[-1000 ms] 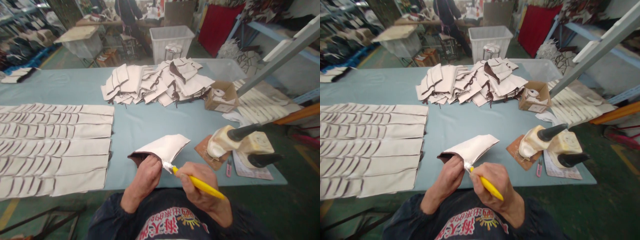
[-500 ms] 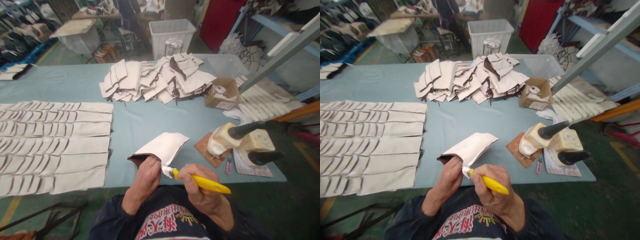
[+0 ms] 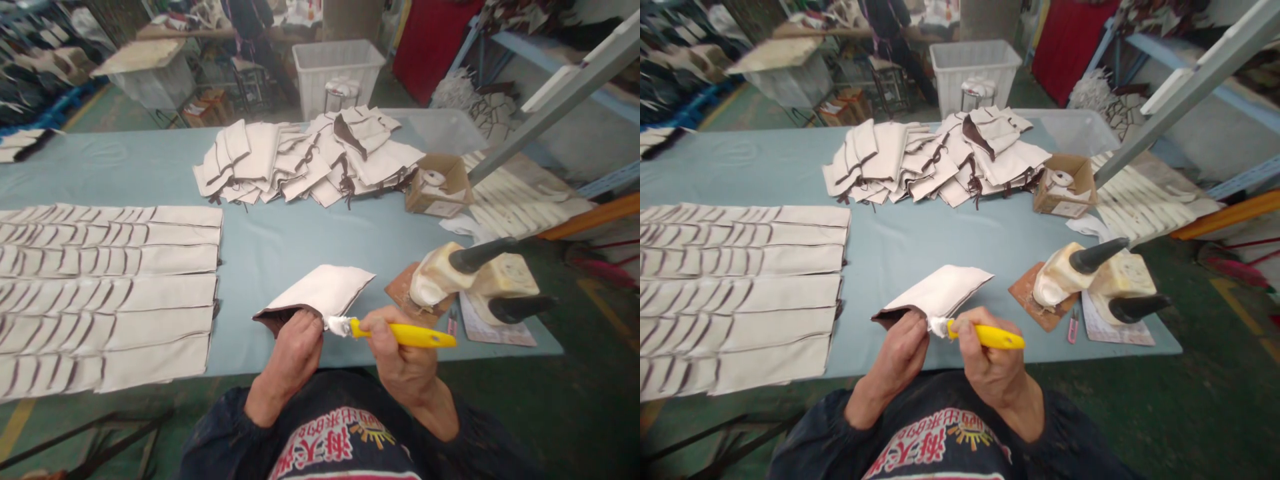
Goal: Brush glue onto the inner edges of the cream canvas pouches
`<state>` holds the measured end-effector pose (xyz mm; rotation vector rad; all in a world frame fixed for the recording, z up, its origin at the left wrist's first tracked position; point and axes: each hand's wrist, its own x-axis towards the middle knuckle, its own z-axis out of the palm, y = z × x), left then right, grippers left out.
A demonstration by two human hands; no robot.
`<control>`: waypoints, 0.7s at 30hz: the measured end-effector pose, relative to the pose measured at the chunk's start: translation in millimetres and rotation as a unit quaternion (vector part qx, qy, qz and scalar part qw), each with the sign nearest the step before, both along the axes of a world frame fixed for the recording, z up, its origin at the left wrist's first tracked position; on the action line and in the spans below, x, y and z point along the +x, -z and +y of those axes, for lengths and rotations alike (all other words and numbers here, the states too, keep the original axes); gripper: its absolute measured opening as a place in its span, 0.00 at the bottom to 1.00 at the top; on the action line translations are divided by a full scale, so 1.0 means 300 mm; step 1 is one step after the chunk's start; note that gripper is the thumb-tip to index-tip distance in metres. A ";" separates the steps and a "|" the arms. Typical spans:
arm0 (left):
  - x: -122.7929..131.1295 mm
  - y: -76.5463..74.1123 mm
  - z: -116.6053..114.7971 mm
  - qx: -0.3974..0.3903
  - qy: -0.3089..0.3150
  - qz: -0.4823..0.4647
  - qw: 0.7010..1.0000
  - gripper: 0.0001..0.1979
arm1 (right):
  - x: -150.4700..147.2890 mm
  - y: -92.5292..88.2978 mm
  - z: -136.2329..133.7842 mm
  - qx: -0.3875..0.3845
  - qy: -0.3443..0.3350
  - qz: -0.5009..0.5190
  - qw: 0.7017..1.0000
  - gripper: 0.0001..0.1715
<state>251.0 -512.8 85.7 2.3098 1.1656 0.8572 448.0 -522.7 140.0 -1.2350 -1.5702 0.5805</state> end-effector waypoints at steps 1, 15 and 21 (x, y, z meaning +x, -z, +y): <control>0.002 -0.001 -0.001 -0.015 0.001 -0.015 1.000 0.12 | -0.001 0.004 -0.003 -0.009 -0.014 0.008 1.000 0.14; -0.010 -0.042 0.010 -0.274 -0.182 -0.203 0.922 0.12 | -0.010 0.008 0.063 -0.015 0.072 0.185 0.980 0.20; -0.010 -0.049 -0.002 -0.200 -0.151 -0.142 0.958 0.13 | -0.020 -0.014 0.063 -0.009 0.087 0.230 0.969 0.20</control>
